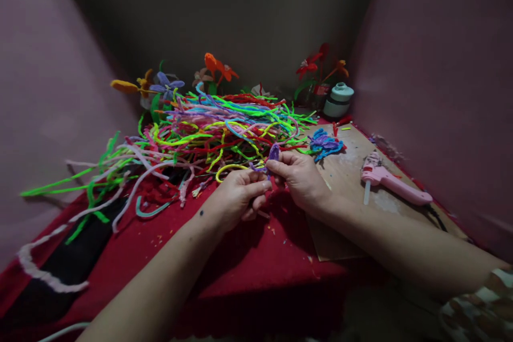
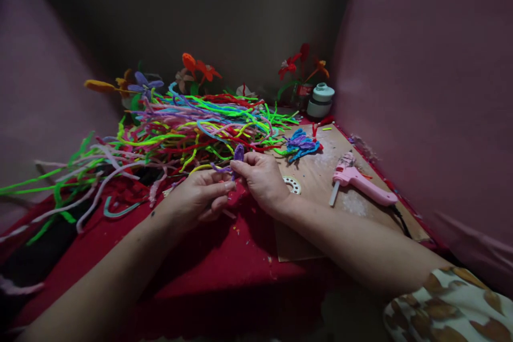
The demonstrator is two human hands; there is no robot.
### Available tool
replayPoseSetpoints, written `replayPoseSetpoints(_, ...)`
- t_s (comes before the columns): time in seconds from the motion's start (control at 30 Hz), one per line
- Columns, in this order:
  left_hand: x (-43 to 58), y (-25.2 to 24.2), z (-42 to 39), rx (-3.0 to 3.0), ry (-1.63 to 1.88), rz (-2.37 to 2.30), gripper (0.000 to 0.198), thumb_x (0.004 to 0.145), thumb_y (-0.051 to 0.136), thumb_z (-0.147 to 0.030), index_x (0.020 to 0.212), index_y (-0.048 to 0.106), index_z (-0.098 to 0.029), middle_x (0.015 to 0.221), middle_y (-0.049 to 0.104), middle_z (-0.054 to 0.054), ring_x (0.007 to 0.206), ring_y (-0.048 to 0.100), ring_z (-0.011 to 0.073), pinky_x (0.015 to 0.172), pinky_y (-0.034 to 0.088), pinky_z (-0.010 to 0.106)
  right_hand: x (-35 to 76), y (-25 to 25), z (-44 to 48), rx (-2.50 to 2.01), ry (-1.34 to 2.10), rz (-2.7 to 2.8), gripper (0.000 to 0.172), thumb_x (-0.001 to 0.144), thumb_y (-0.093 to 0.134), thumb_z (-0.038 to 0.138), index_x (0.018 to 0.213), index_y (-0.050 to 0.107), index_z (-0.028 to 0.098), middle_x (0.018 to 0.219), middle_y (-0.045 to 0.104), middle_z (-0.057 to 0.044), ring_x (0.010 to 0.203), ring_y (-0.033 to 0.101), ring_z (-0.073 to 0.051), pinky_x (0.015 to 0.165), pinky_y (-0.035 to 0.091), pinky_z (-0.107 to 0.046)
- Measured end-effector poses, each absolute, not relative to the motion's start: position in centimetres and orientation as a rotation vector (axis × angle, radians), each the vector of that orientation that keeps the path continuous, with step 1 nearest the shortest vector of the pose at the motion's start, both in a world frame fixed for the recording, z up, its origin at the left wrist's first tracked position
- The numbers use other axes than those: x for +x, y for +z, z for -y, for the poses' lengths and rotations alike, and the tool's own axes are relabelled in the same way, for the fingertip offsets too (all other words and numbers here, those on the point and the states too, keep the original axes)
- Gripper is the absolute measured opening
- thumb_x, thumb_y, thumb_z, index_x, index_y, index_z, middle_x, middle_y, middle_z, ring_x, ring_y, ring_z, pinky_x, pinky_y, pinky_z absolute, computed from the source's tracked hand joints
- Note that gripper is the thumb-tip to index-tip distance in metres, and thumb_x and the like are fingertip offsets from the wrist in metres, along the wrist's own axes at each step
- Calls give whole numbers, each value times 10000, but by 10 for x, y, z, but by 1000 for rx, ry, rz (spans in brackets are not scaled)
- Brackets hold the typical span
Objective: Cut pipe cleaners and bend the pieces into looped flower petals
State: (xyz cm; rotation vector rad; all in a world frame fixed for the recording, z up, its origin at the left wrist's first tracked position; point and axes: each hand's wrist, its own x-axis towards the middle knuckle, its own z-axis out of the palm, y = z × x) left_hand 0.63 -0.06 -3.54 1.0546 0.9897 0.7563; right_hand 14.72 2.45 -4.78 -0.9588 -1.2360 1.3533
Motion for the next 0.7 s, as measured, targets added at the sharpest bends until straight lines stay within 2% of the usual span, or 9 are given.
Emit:
replayPoseSetpoints(0.1, 10, -35, 3, 943, 752, -888, 177, 728, 624, -264, 688, 475, -177, 373, 440, -87, 234, 257, 16, 282, 182, 137, 147, -47, -27, -991, 1310, 1270, 248, 706, 635, 327, 577, 500, 164, 485, 467, 47, 426, 367, -67, 432, 263, -233)
replayPoseSetpoints(0.3, 18, -35, 10, 845, 835, -780, 132, 769, 576, -238, 732, 463, -180, 416, 457, -96, 238, 264, 18, 284, 290, 153, 144, -46, -31, -1033, 1061, 1335, 230, 712, 613, 298, 577, 471, 178, 513, 420, 53, 475, 339, -73, 456, 262, -235)
replayPoseSetpoints(0.47, 25, -36, 12, 871, 952, -811, 147, 761, 582, -252, 736, 458, -178, 429, 463, -93, 246, 308, 28, 300, 330, 168, 143, -49, -35, -1024, 1139, 1292, 233, 714, 593, 337, 599, 451, 192, 483, 407, 59, 446, 327, -75, 434, 254, -232)
replayPoseSetpoints(0.63, 28, -39, 9, 836, 925, -729, 143, 760, 577, -250, 743, 457, -176, 416, 416, -112, 240, 245, 16, 307, 341, 174, 145, -52, -37, -1027, 1141, 1271, 244, 703, 602, 343, 584, 451, 192, 468, 408, 65, 429, 330, -72, 428, 260, -228)
replayPoseSetpoints(0.7, 30, -41, 11, 913, 937, -771, 139, 780, 554, -270, 739, 459, -179, 418, 443, -103, 247, 287, 27, 318, 340, 174, 147, -51, -39, -1016, 1158, 1258, 244, 705, 603, 342, 577, 461, 189, 456, 410, 65, 417, 331, -69, 422, 263, -225)
